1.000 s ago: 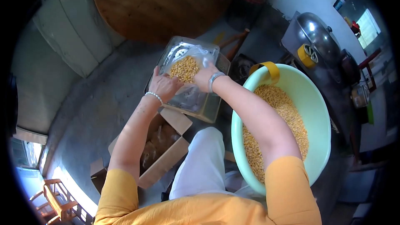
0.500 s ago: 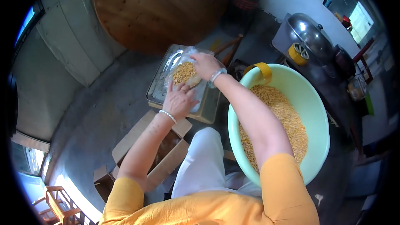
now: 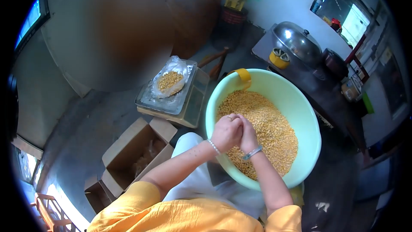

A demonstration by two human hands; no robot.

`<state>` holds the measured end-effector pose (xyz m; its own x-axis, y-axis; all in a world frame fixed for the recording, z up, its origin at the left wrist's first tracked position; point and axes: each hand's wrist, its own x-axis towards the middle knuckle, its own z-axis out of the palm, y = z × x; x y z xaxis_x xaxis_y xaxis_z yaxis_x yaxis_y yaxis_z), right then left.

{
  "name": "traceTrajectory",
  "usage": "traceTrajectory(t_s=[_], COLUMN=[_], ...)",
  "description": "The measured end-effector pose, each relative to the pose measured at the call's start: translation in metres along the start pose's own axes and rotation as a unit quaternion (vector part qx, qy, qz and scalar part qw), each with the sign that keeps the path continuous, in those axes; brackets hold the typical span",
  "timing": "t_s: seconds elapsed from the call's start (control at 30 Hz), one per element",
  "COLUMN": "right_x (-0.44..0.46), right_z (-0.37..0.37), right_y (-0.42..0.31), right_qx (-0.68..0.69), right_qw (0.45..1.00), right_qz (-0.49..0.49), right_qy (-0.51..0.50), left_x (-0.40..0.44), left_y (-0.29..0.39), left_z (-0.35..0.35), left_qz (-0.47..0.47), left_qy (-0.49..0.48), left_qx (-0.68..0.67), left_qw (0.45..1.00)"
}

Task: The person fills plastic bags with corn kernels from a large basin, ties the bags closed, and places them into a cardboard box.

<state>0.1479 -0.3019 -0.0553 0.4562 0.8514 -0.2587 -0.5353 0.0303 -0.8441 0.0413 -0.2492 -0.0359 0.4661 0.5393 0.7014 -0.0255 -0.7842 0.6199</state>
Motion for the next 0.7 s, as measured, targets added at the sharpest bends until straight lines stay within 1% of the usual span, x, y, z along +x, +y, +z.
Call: traceTrajectory(t_s=[0.07, 0.17, 0.2, 0.23, 0.27, 0.3, 0.37, 0.47, 0.6, 0.7], right_x=[-0.006, 0.016, 0.013, 0.008, -0.003, -0.011, -0.017, -0.013, -0.015, -0.018], right_z=[-0.03, -0.101, -0.107, -0.109, -0.108, -0.105, -0.099, -0.094, -0.1, -0.095], right_y=[-0.001, 0.031, 0.033, 0.025, 0.016, 0.014, 0.013, 0.02, 0.024, 0.023], right_qx=[0.067, -0.056, -0.187, -0.405, -0.599, -0.64, -0.713, -0.748, -0.728, -0.733], right_qw=[0.997, 0.984, 0.955, 0.884, 0.768, 0.741, 0.682, 0.648, 0.673, 0.67], right_qz=[-0.028, -0.165, -0.196, -0.205, -0.203, -0.191, -0.165, -0.138, -0.131, -0.114], right_qy=[-0.019, 0.047, 0.118, 0.111, 0.099, 0.067, 0.004, 0.025, 0.031, 0.041], left_x=[0.002, -0.005, -0.008, -0.013, -0.018, -0.027, -0.032, -0.034, -0.039, -0.039], left_y=[0.011, 0.006, -0.005, -0.019, -0.022, -0.023, -0.014, -0.014, -0.017, -0.012], left_z=[0.026, 0.076, 0.095, 0.112, 0.112, 0.112, 0.095, 0.091, 0.094, 0.093], left_qz=[0.008, -0.157, -0.212, -0.267, -0.322, -0.27, -0.161, -0.13, -0.065, -0.076], left_qy=[-0.008, -0.102, -0.182, -0.261, -0.34, -0.364, -0.413, -0.45, -0.475, -0.491], left_qx=[0.018, 0.01, 0.03, 0.051, 0.072, 0.119, 0.211, 0.242, 0.269, 0.275], left_qw=[1.0, 0.982, 0.96, 0.926, 0.881, 0.883, 0.871, 0.85, 0.836, 0.823])
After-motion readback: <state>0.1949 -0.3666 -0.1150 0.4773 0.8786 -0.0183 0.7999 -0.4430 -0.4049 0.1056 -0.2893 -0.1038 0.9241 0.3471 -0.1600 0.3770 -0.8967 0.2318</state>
